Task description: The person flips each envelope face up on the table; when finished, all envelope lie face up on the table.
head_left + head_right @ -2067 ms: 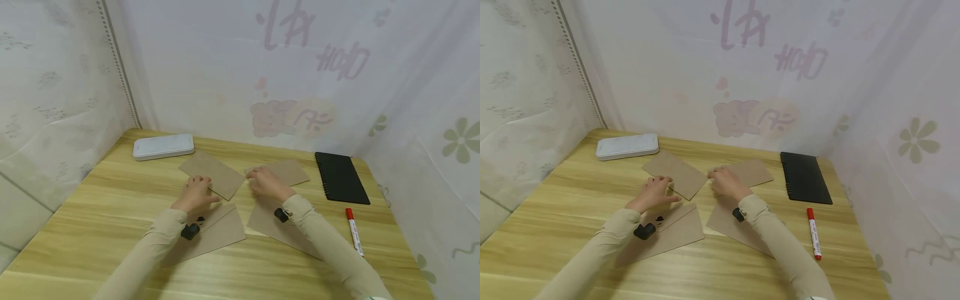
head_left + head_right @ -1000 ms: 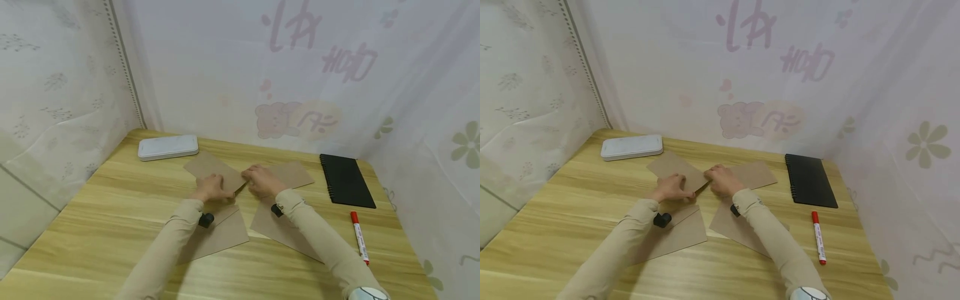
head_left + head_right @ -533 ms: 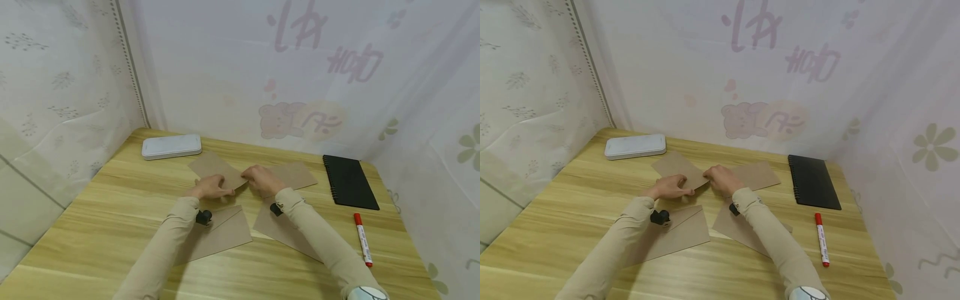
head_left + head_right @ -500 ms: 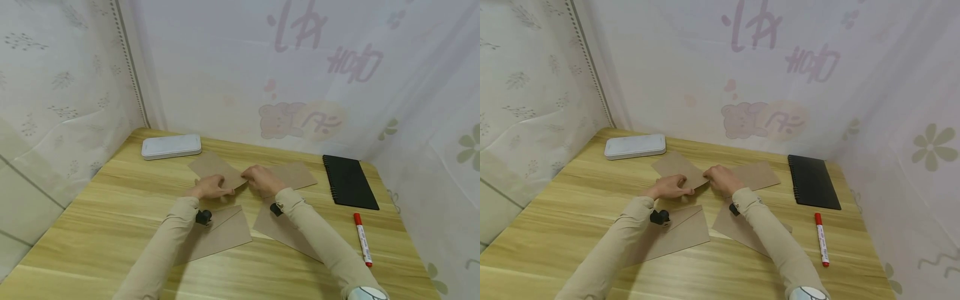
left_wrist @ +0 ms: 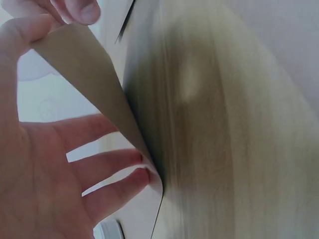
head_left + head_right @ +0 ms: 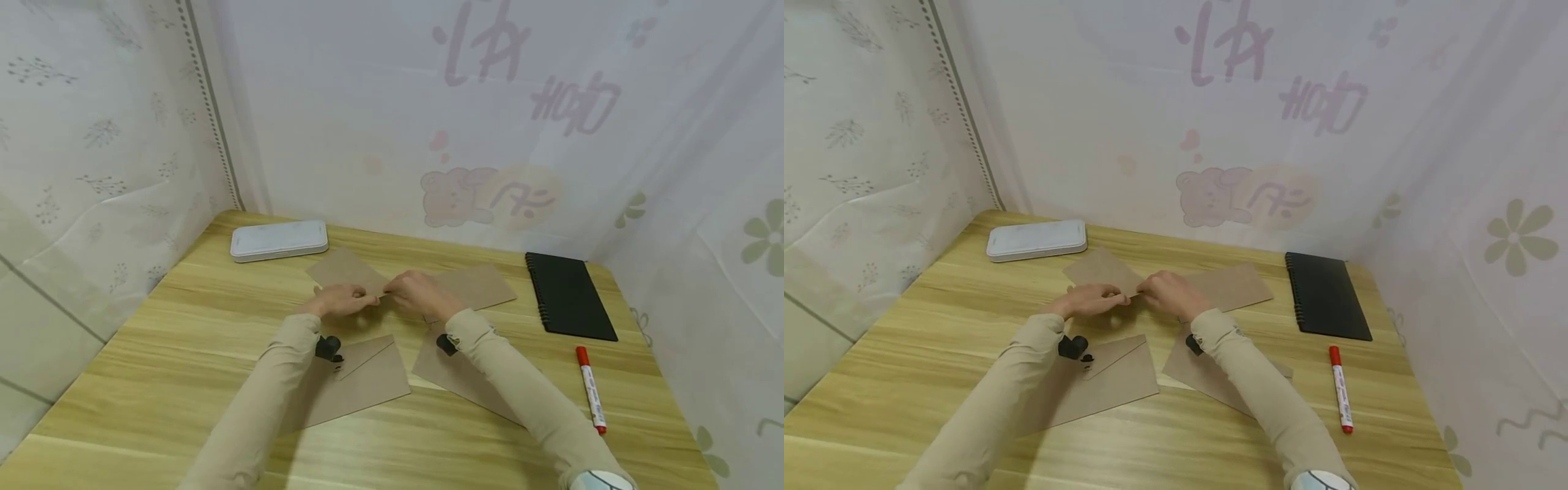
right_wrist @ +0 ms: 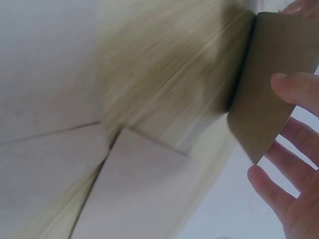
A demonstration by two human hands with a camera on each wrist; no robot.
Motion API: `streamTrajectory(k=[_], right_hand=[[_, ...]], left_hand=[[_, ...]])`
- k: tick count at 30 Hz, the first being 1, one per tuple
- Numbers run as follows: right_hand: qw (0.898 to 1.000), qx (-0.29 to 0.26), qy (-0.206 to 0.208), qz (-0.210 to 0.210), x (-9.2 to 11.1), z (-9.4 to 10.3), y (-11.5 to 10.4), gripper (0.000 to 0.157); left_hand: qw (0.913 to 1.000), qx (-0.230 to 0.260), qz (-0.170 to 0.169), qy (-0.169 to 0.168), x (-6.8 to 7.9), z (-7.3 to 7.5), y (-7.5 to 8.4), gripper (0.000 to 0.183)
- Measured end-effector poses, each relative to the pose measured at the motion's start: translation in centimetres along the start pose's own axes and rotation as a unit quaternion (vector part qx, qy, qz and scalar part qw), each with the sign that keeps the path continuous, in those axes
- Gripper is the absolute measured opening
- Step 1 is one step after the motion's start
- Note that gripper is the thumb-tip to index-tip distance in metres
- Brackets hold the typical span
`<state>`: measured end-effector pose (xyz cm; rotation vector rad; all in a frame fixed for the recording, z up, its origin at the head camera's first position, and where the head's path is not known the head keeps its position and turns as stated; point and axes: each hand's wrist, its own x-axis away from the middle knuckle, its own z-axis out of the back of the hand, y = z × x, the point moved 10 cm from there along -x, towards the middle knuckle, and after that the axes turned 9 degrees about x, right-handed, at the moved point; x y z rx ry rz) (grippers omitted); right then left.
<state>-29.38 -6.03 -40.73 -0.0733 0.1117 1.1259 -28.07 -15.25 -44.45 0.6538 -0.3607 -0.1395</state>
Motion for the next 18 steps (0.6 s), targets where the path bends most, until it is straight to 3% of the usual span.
streamTrajectory(k=[7, 12, 18], right_hand=[[0.998, -0.028, -0.017, -0.051, -0.4, 0.1, 0.4, 0.024], [0.998, -0.043, -0.004, -0.055, -0.4, 0.3, 0.5, 0.022], [0.993, -0.077, -0.003, -0.086, -0.3, 0.0, 1.2, 0.02]], left_hand=[[0.9994, 0.025, 0.013, -0.019, -0.1, 0.4, -0.3, 0.061], [0.9988, 0.041, 0.01, -0.027, 0.0, 0.3, -0.5, 0.071], [0.9923, 0.117, -0.006, -0.04, 0.4, 0.7, -1.2, 0.084]])
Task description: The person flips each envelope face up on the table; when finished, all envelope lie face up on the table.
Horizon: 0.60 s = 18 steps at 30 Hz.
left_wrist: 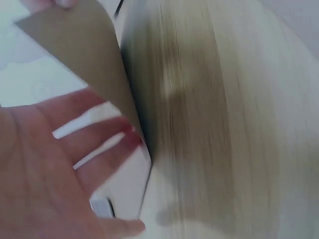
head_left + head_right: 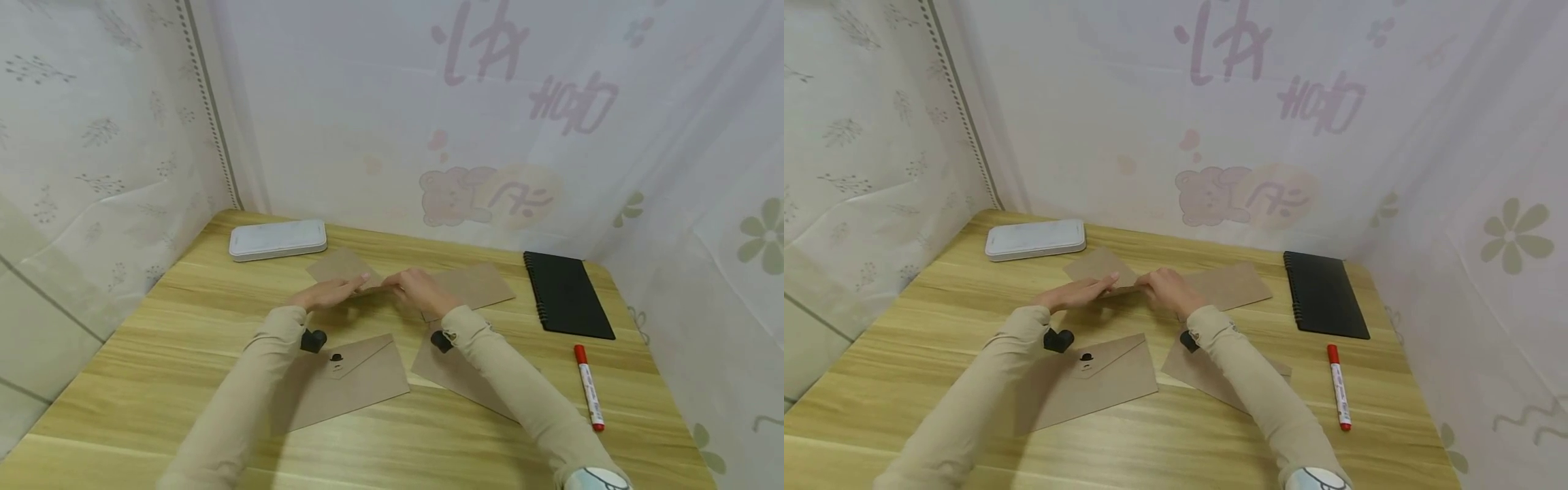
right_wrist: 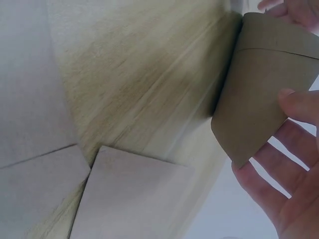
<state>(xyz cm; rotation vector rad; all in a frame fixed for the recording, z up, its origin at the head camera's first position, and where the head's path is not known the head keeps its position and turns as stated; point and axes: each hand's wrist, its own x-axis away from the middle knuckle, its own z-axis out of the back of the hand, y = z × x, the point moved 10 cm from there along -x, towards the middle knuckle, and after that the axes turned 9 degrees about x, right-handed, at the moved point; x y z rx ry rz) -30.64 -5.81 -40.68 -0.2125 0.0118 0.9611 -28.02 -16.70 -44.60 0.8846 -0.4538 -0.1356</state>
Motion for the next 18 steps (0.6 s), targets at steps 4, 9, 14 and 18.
streamTrajectory(k=[4, 9, 14, 18], right_hand=[[0.999, -0.032, 0.004, -0.034, 0.0, 0.1, 1.0, 0.021], [0.994, -0.089, 0.017, -0.067, 0.4, 0.4, 2.5, 0.024], [0.984, -0.14, 0.046, -0.096, 1.0, 1.1, 3.8, 0.025], [0.981, -0.15, 0.081, -0.098, 1.2, 1.6, 4.4, 0.024]], left_hand=[[0.9986, 0.043, -0.028, 0.012, 0.3, 0.8, -0.2, 0.082], [0.9921, 0.055, -0.064, 0.093, 0.9, 2.4, -0.5, 0.076], [0.9737, -0.047, -0.115, 0.191, 1.5, 3.9, -0.3, 0.058], [0.9506, -0.128, -0.16, 0.233, 1.3, 4.2, 0.2, 0.047]])
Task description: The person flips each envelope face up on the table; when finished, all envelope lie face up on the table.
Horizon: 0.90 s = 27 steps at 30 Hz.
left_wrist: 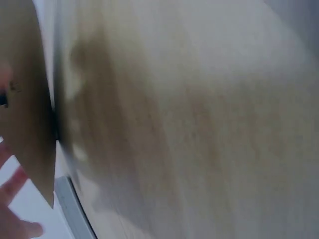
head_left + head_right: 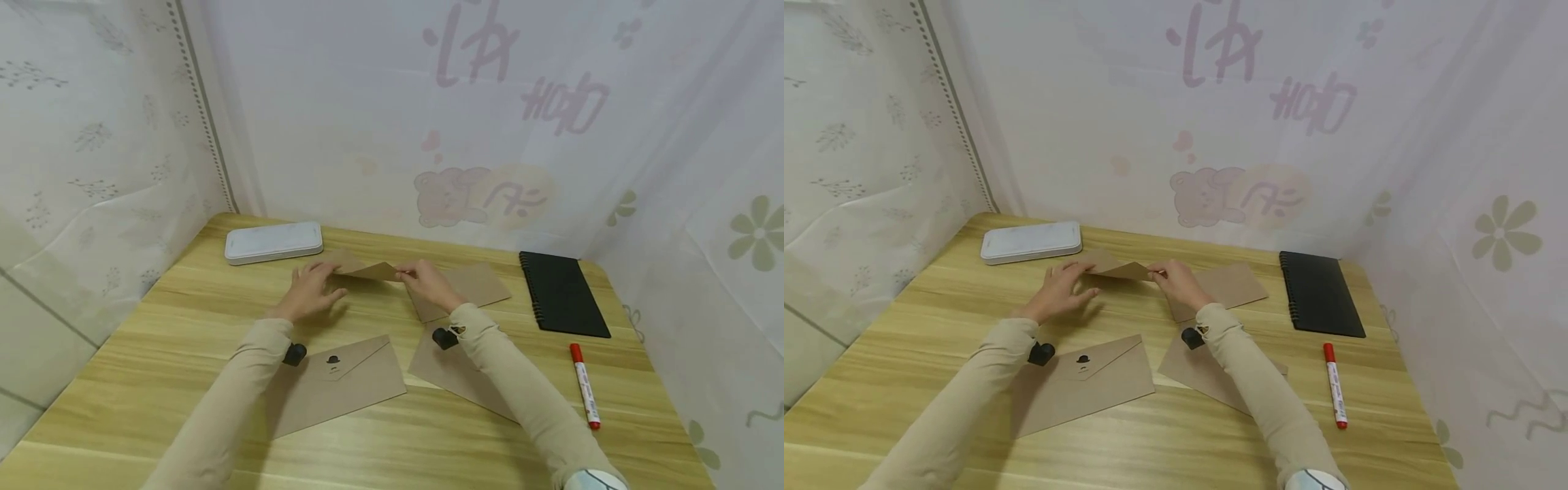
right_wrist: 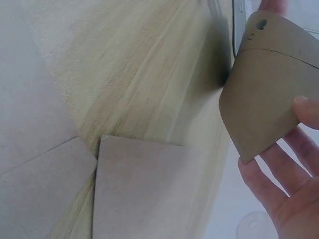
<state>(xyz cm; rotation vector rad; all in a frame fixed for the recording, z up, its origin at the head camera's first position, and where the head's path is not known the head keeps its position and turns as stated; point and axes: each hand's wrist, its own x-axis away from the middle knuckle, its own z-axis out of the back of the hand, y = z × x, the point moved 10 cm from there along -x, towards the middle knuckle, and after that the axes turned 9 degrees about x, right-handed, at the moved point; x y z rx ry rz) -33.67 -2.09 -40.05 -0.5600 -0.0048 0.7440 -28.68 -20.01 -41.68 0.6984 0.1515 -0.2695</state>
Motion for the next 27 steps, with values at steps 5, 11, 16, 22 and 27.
streamTrajectory(k=[5, 11, 16, 22, 27], right_hand=[[0.998, 0.037, 0.05, 0.017, 0.3, 0.7, -0.4, 0.024], [0.967, 0.174, 0.128, 0.138, 1.3, 1.7, -3.6, 0.023], [0.928, 0.243, 0.157, 0.235, 2.1, 1.4, -5.5, 0.043], [0.935, 0.227, 0.157, 0.223, 1.7, 1.5, -5.3, 0.053], [0.947, 0.166, 0.173, 0.213, 1.6, 2.3, -5.4, 0.048]], left_hand=[[0.9949, -0.054, -0.061, 0.06, -1.1, 0.5, 0.4, 0.025], [0.9938, -0.051, -0.068, 0.073, -2.4, 1.4, 0.1, 0.014], [0.9956, -0.041, -0.053, 0.065, -3.1, 2.3, 0.2, 0.016], [0.998, -0.033, -0.021, 0.049, -3.1, 2.3, -0.3, 0.029], [0.9969, -0.028, -0.026, 0.068, -2.9, 2.7, -0.3, 0.043]])
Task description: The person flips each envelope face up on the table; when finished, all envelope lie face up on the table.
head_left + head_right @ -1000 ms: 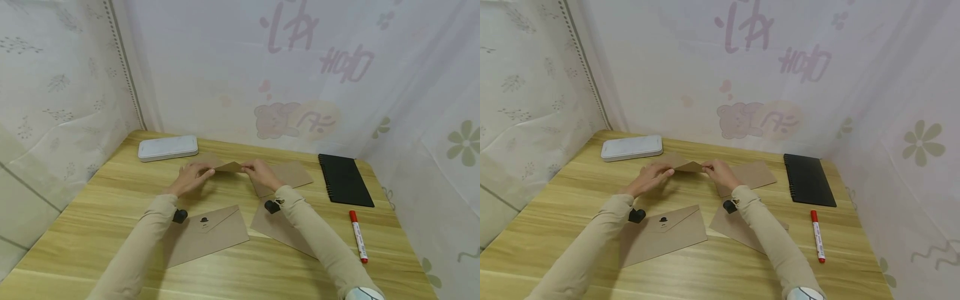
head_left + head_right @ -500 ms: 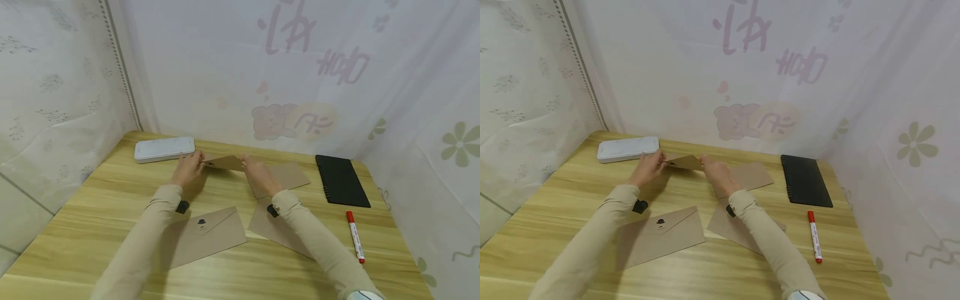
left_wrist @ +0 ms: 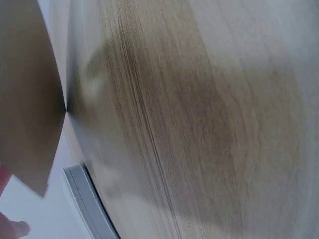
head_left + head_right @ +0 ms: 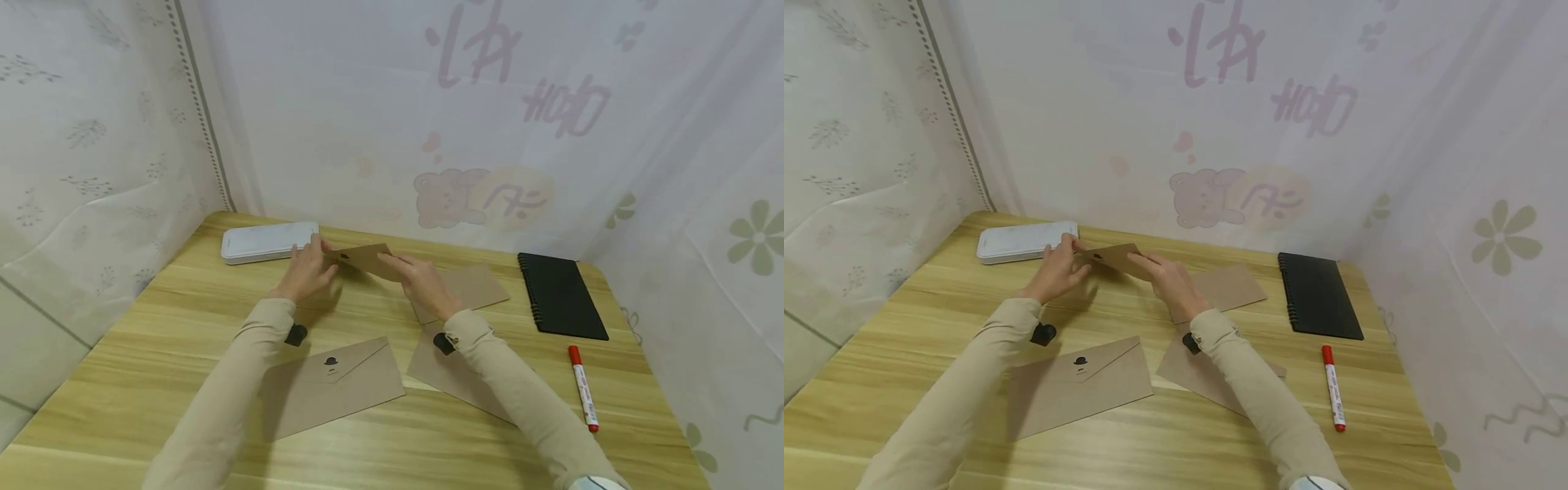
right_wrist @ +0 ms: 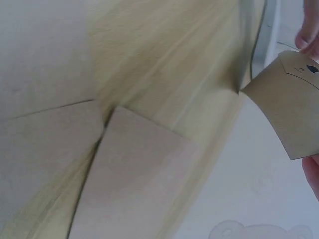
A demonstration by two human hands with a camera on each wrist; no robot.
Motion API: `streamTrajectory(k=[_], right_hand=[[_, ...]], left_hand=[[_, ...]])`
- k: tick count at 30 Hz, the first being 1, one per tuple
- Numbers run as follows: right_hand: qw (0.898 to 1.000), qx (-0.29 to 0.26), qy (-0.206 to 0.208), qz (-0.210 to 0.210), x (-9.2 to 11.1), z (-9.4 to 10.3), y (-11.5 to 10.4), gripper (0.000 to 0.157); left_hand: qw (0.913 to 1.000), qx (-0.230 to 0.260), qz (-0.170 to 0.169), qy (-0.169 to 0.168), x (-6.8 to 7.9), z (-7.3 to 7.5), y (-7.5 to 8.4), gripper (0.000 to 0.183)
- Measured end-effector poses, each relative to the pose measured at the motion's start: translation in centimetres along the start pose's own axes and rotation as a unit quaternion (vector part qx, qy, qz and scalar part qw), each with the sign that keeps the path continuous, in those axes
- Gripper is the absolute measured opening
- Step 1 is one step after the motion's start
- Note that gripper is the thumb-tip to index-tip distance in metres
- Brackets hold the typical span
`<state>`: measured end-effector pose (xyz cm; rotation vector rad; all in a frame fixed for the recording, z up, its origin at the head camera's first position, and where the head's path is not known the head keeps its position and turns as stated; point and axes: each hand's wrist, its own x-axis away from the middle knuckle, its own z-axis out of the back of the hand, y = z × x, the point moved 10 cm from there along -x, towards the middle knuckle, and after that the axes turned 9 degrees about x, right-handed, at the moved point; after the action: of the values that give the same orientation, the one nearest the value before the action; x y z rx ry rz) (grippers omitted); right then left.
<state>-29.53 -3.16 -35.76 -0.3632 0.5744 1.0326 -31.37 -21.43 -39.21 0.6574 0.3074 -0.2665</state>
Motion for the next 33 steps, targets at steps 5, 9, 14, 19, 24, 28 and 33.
streamTrajectory(k=[5, 9, 14, 19, 24, 28, 33], right_hand=[[0.997, -0.044, 0.054, -0.038, 0.0, 1.8, 1.2, 0.043], [0.993, -0.061, 0.079, -0.066, 0.3, 2.7, 2.2, 0.043], [0.984, -0.104, 0.096, -0.11, 0.8, 3.2, 3.4, 0.045], [0.965, -0.18, 0.085, -0.171, 1.5, 2.7, 4.6, 0.043], [0.948, -0.215, 0.062, -0.225, 2.3, 1.7, 5.6, 0.043], [0.947, -0.205, 0.019, -0.248, 2.8, 0.4, 5.7, 0.042], [0.94, -0.226, -0.049, -0.251, 3.0, -1.7, 5.0, 0.042]], left_hand=[[0.9964, -0.029, -0.068, 0.041, 0.1, 1.1, 1.3, 0.035], [0.9869, -0.086, -0.119, 0.066, 0.3, 1.6, 1.9, 0.039], [0.9733, -0.154, -0.15, 0.08, 0.6, 1.8, 2.4, 0.057], [0.9733, -0.167, -0.138, 0.076, 0.9, 2.4, 2.5, 0.064], [0.9759, -0.165, -0.13, 0.058, 1.3, 2.5, 2.1, 0.065], [0.9808, -0.16, -0.109, 0.026, 1.6, 1.9, 1.2, 0.07], [0.9862, -0.153, -0.061, -0.019, 2.0, 1.0, -0.5, 0.074]])
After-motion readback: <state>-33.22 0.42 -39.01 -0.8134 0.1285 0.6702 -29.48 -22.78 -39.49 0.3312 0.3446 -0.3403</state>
